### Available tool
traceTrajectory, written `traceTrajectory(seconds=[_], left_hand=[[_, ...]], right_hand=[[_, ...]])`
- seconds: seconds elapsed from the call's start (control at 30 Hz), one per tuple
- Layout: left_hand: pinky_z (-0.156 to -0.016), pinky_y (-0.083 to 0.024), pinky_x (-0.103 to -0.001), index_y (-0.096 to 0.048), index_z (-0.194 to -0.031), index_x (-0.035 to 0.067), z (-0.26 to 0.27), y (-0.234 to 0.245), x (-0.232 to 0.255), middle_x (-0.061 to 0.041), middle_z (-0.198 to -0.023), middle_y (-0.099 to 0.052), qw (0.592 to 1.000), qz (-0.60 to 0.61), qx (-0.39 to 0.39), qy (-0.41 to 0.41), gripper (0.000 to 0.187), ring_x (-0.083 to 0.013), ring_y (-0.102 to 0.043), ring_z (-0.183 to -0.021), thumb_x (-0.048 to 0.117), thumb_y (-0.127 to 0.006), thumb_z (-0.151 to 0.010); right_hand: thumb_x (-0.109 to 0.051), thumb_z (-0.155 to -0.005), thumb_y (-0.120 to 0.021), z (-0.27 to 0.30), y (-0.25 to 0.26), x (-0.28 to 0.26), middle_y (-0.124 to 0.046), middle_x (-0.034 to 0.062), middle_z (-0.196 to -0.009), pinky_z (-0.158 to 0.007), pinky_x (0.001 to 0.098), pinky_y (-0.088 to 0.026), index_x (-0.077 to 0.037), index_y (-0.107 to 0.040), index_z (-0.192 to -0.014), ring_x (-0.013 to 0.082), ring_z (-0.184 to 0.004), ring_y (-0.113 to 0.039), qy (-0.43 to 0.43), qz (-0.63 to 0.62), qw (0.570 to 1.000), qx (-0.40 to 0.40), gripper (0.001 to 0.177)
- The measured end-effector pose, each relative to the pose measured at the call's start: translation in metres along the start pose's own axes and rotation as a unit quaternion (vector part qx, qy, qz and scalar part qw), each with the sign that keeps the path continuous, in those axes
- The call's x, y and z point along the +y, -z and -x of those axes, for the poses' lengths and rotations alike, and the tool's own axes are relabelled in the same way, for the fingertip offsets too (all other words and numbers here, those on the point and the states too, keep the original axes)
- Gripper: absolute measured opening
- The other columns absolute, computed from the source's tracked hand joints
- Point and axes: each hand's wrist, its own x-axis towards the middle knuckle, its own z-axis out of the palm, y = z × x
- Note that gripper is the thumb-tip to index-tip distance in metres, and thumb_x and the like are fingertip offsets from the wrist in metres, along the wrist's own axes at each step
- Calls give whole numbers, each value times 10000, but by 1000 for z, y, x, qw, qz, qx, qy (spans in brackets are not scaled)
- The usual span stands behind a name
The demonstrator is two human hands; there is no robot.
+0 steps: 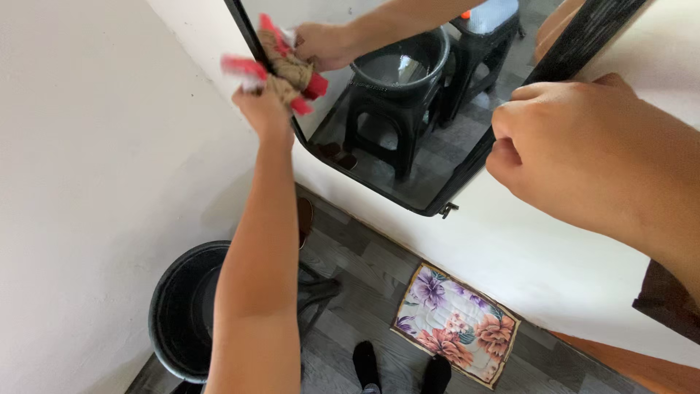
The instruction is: The person pours liquid from a purple bottle onto a cloth, then wipes a wall-mounted mirror with the cloth. They rinse the cloth in a bucket of water, wring it out, and continue wiping the mirror surface.
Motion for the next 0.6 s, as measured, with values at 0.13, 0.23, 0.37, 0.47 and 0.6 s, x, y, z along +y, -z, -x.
traceTrajectory(seconds=[0.13, 0.23, 0.37, 0.47, 0.6], left_hand=[[-1035, -449, -383, -322, -1407, 13, 55, -37, 47, -178, -1266, -542, 988, -57, -20, -145, 693, -266, -571, -1159, -105, -605, -786], [-1072, -481, -411, -387, -1378, 3, 129, -57, 83, -166, -1241, -536, 982, -56, -82, -161, 527, -298, -592, -1163, -94, -613, -912], [-914, -477, -499, -340, -1374, 20, 214, -84, 136, -183, -1222, -455, 985, -27, -143, -89, 572, -348, -547, -1089, -105, -552, -858], [-1137, -411, -512, -371, -1353, -32, 251, -95, 167, -276, -1331, -399, 942, -88, -150, -286, 591, -423, -450, -1283, -162, -570, -812], [-1097, -394, -515, -405, -1291, -48, 281, -100, 178, -260, -1281, -423, 915, -91, -178, -351, 535, -436, -448, -1219, -106, -657, -823]], right_hand=[[-201, -878, -608, -3, -1, 2, -682, 52, -769, -684, 369, -575, -70, -682, -721, 260, -684, -693, 25, -25, 999, 36, 218], [-212, -873, -617, -3, -1, 3, -685, 54, -762, -679, 364, -574, -75, -682, -712, 258, -699, -697, 51, -7, 996, 74, 221], [-217, -863, -628, -5, -3, 2, -687, 52, -768, -682, 374, -573, -74, -686, -712, 257, -736, -701, 32, -21, 997, 74, 217], [-243, -856, -636, -7, -2, 0, -688, 55, -761, -710, 389, -570, -82, -691, -721, 256, -761, -708, 26, -4, 998, 62, 217], [-238, -829, -646, -8, -4, 1, -692, 68, -749, -726, 397, -568, -82, -698, -715, 263, -759, -711, 23, -11, 998, 57, 200]])
